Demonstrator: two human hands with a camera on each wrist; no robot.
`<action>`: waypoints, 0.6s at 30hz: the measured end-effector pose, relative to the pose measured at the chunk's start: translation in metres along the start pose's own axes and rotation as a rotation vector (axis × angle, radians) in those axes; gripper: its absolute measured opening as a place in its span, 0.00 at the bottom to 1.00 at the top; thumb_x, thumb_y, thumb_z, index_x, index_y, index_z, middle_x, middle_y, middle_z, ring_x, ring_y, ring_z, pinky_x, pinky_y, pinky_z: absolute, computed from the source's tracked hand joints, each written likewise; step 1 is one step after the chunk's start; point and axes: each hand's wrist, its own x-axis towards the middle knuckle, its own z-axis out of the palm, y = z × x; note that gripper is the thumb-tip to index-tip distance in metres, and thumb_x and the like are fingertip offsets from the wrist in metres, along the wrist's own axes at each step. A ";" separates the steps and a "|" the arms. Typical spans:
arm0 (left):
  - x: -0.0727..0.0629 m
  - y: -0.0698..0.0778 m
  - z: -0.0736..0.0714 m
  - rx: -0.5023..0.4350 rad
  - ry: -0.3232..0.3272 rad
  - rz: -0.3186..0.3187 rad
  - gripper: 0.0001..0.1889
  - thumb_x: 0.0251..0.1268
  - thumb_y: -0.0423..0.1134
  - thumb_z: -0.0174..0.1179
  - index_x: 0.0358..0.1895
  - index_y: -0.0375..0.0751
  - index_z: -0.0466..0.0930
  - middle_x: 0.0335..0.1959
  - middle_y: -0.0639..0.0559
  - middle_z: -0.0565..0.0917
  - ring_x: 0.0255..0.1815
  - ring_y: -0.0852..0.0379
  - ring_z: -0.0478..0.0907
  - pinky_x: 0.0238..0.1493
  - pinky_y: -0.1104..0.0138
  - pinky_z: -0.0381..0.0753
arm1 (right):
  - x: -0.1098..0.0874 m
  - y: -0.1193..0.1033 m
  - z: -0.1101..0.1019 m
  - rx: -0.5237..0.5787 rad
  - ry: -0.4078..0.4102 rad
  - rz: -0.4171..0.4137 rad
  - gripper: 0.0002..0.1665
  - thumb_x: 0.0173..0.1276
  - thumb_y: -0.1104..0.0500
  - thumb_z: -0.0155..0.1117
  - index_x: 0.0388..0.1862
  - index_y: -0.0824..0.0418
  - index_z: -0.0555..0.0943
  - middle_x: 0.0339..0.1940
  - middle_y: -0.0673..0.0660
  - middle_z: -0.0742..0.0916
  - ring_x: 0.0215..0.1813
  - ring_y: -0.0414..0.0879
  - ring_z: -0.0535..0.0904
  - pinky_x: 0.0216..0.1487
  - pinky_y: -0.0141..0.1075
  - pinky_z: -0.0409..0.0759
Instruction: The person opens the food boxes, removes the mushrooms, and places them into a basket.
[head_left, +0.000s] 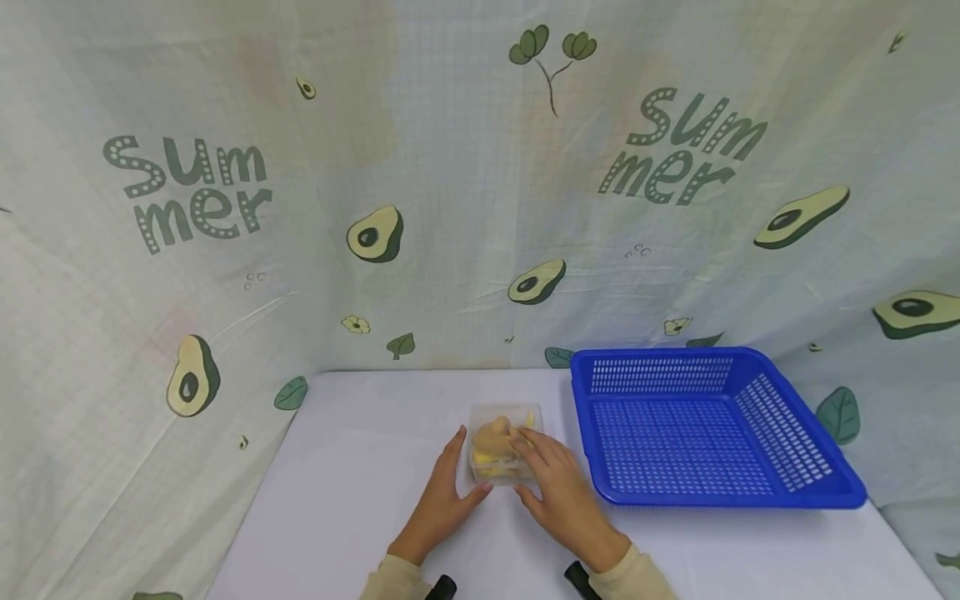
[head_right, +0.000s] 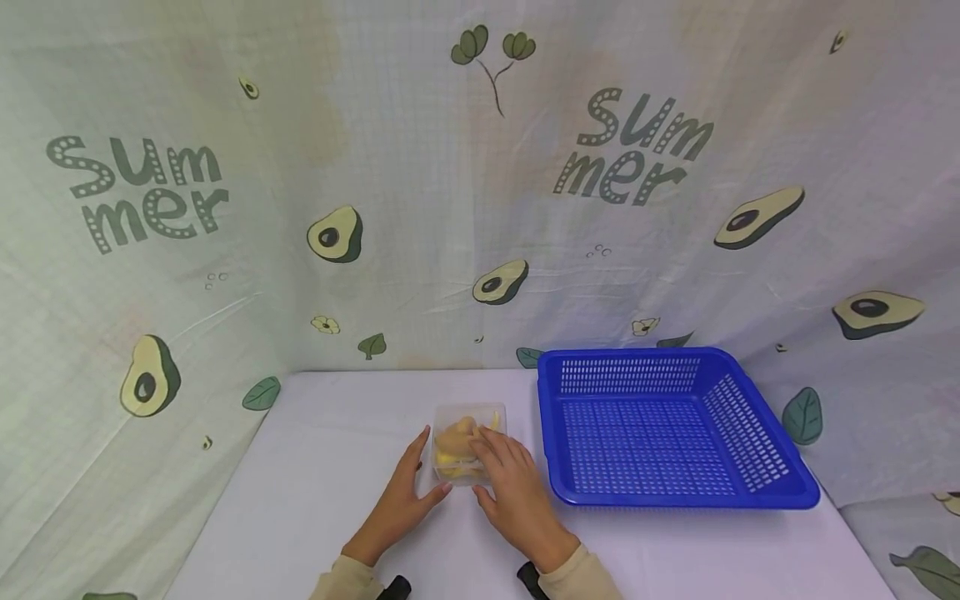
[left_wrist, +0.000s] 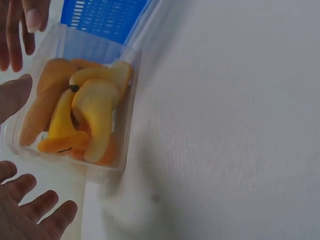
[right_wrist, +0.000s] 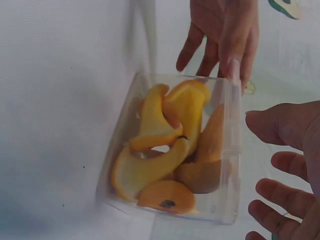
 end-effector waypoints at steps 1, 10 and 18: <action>0.001 0.000 0.001 -0.012 0.002 0.001 0.51 0.71 0.51 0.69 0.86 0.36 0.48 0.84 0.34 0.57 0.83 0.32 0.56 0.78 0.37 0.65 | 0.000 0.001 0.002 -0.002 0.005 0.002 0.43 0.48 0.66 0.88 0.65 0.64 0.81 0.68 0.64 0.82 0.67 0.62 0.79 0.66 0.61 0.80; 0.003 0.003 0.009 -0.122 0.033 0.012 0.48 0.71 0.43 0.71 0.84 0.32 0.50 0.82 0.30 0.60 0.78 0.29 0.64 0.71 0.41 0.76 | -0.003 0.008 0.017 -0.016 0.040 0.018 0.42 0.45 0.71 0.87 0.63 0.65 0.83 0.67 0.65 0.83 0.67 0.64 0.79 0.67 0.61 0.79; 0.004 0.003 0.015 -0.179 0.040 -0.038 0.48 0.70 0.42 0.71 0.84 0.32 0.50 0.80 0.28 0.60 0.77 0.27 0.64 0.71 0.42 0.77 | -0.001 0.013 0.024 0.030 0.056 -0.002 0.40 0.43 0.74 0.86 0.60 0.68 0.84 0.65 0.66 0.85 0.67 0.64 0.80 0.71 0.61 0.76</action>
